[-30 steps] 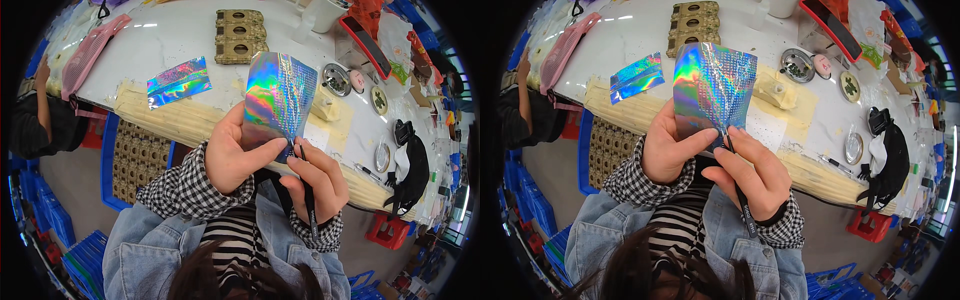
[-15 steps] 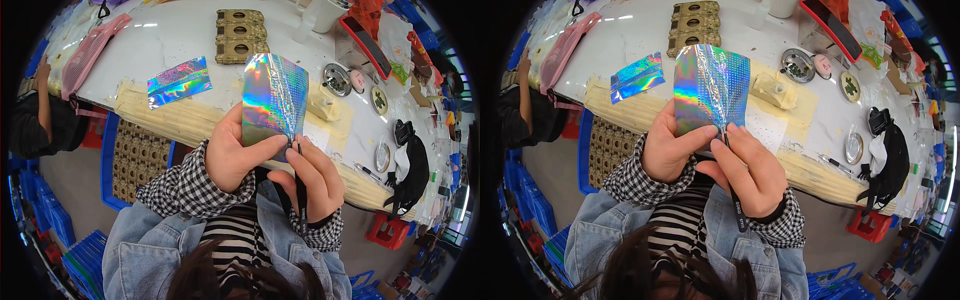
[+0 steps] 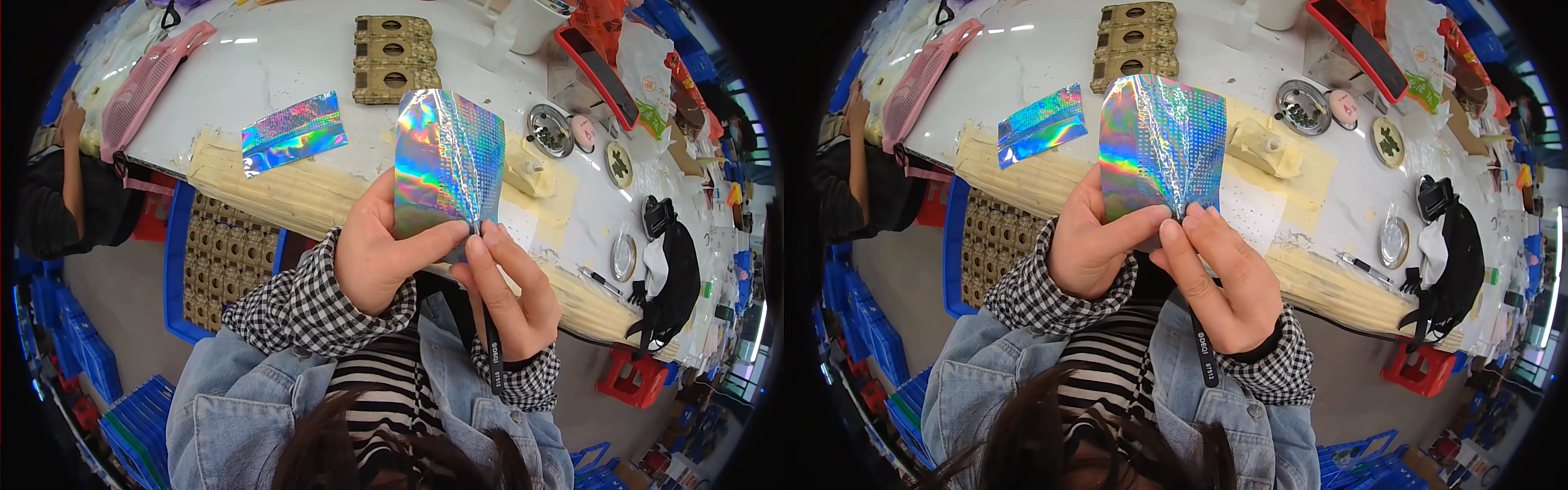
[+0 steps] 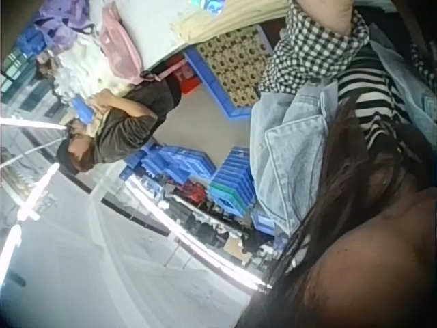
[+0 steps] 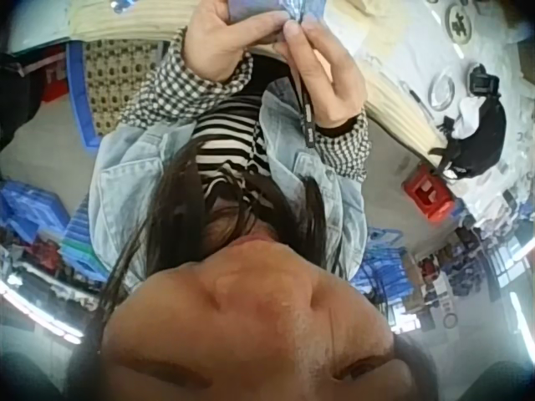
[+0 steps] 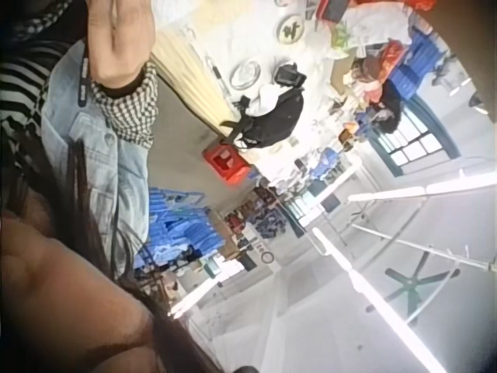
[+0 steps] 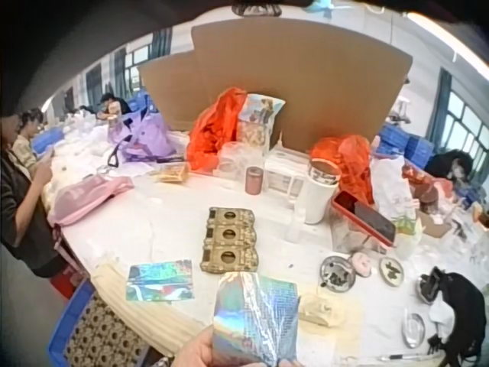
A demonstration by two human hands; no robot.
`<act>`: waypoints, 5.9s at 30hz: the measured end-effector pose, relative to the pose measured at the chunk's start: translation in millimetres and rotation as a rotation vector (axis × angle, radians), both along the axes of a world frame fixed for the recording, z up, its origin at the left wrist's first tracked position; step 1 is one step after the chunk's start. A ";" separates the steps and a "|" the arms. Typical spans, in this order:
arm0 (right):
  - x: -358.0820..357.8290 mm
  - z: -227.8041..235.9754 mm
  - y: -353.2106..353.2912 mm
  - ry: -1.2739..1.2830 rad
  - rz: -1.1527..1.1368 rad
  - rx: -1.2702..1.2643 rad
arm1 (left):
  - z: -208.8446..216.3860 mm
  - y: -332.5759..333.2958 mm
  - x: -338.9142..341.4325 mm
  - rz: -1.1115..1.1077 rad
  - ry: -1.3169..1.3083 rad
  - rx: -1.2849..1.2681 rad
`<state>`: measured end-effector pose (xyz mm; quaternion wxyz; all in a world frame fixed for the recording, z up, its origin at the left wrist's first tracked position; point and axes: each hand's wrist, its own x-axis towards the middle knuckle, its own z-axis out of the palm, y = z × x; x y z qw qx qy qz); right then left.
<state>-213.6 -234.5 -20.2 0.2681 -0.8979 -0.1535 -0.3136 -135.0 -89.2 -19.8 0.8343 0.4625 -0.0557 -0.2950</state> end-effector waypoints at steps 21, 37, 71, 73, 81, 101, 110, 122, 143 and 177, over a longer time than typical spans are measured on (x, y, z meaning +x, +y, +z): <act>-1.8 -1.9 -3.0 -0.033 -0.001 0.022 | -5.3 1.0 -0.9 -0.035 -0.024 -0.027; -2.9 -41.8 -22.6 -0.004 -0.096 -0.088 | -5.5 38.2 30.1 0.317 -0.074 0.002; -1.7 8.8 -9.4 0.062 0.054 0.419 | -3.5 10.9 13.3 0.099 -0.004 -0.044; 1.2 11.3 -6.9 0.074 0.100 0.410 | -5.4 9.7 9.9 0.078 -0.007 -0.022; 5.4 9.4 -7.8 0.044 0.106 0.169 | -4.6 5.4 4.6 0.000 -0.017 -0.003; 4.6 -1.6 -9.5 0.137 0.052 0.448 | -4.5 3.5 0.9 -0.019 -0.041 -0.002; 5.1 -0.4 -10.0 0.143 0.047 0.402 | -3.3 2.3 -0.7 0.019 -0.081 0.020; 6.2 -1.9 -8.3 0.122 0.028 0.413 | 0.6 2.2 -0.9 0.031 -0.101 0.049; 6.6 1.5 -9.4 0.170 0.043 0.471 | -1.5 4.0 0.4 0.001 -0.073 0.044; 5.4 6.4 -7.6 0.056 0.032 0.115 | -3.1 -4.7 -0.2 0.060 -0.074 0.034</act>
